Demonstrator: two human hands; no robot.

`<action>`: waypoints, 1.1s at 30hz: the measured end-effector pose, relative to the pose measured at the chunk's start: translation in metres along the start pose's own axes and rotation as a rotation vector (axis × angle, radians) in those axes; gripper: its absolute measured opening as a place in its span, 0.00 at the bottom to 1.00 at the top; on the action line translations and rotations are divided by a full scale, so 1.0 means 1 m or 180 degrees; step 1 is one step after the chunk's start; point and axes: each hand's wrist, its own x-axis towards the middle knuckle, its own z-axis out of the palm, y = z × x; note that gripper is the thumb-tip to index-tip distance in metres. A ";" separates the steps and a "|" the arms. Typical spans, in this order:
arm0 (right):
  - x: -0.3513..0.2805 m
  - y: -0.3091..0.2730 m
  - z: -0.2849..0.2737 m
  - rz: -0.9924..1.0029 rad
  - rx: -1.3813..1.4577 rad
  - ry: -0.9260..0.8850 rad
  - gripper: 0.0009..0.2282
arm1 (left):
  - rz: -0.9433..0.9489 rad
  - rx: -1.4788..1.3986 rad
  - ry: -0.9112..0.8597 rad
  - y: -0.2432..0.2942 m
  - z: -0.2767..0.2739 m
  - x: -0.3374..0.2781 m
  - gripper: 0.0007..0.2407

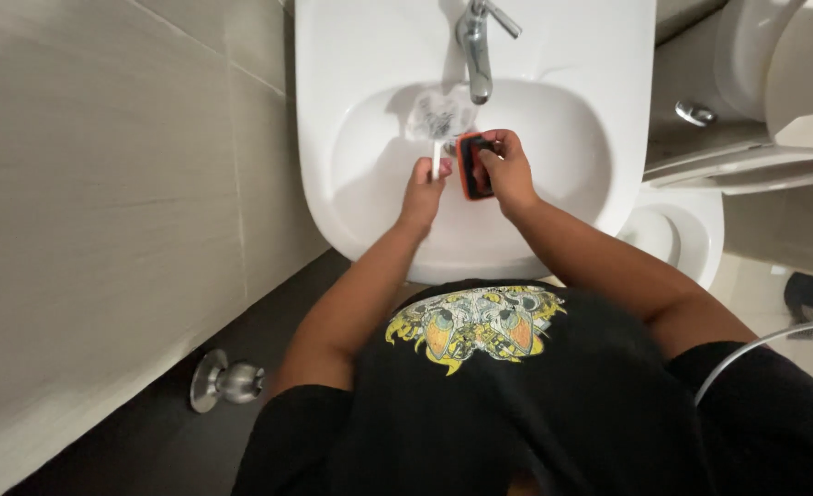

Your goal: The person rinses a toilet brush and a scrubbing sponge under running water in a sink. They then move to the toilet and scrub the inside of the bowl with the brush and sponge. Finally, they place the cleaning tools back into a wall-mounted holder.

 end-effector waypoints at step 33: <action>-0.027 -0.117 0.007 -0.0369 0.0455 -0.0157 0.29 | 0.0208 -0.2878 -0.0150 0.089 0.052 0.014 0.16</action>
